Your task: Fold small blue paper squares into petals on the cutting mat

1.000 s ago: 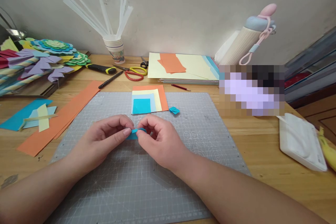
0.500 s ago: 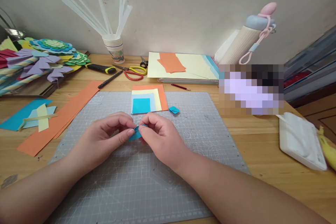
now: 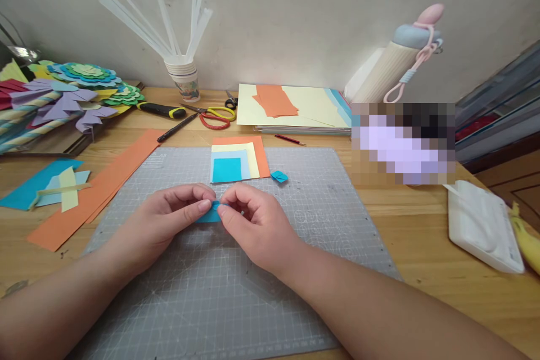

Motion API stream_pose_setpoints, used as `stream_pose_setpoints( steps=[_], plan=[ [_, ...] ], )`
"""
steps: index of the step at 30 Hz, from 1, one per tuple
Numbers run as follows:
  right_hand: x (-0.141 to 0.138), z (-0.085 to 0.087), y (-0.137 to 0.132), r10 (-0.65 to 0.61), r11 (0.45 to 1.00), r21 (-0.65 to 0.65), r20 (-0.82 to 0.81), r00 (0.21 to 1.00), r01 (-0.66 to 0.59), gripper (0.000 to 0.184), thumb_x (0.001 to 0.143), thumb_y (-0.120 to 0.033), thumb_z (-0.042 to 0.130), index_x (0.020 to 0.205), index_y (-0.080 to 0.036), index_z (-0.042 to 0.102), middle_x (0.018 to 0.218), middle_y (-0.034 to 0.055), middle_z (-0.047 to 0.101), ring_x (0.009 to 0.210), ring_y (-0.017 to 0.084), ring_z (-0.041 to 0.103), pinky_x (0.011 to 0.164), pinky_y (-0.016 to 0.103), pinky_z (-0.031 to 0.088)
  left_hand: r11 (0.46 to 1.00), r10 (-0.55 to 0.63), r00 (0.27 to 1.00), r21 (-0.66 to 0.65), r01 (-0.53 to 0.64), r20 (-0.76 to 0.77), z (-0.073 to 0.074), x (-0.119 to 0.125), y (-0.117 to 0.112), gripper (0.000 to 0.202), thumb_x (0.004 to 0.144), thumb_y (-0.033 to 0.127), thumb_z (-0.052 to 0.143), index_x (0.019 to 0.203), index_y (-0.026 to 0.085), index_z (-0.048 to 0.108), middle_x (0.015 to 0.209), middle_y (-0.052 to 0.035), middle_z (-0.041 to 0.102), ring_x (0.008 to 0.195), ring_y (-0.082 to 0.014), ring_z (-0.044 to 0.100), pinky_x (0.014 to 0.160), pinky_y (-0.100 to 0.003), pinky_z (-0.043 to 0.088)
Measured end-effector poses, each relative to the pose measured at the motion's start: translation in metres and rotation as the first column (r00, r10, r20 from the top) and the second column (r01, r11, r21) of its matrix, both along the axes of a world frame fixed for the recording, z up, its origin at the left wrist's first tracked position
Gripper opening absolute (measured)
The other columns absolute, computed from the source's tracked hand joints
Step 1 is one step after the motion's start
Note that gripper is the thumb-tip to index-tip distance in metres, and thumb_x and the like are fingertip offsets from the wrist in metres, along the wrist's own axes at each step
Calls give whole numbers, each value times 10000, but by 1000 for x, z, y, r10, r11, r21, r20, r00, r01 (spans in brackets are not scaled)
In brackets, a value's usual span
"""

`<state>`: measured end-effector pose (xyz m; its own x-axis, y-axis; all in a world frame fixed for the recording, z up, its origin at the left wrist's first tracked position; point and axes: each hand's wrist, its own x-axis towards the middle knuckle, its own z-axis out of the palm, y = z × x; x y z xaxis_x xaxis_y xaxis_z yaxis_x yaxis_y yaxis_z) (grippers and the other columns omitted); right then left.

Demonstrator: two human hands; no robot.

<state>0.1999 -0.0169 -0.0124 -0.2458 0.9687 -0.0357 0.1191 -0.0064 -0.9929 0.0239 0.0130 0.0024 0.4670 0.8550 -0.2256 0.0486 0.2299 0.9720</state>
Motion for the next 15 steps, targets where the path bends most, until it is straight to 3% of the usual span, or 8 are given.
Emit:
stream_pose_setpoints(
  steps=[15],
  plan=[
    [0,1,1,4,1000,-3,30,1000,-4,160,876,-246,515,721,-208,501,636,-32,492,583,115,453,516,243,355,1000,0,998,6,1,-57,-5,-4,1,207,825,349,653,698,186,637,739,10,609,727,-138,528,735,-262,411]
  ],
)
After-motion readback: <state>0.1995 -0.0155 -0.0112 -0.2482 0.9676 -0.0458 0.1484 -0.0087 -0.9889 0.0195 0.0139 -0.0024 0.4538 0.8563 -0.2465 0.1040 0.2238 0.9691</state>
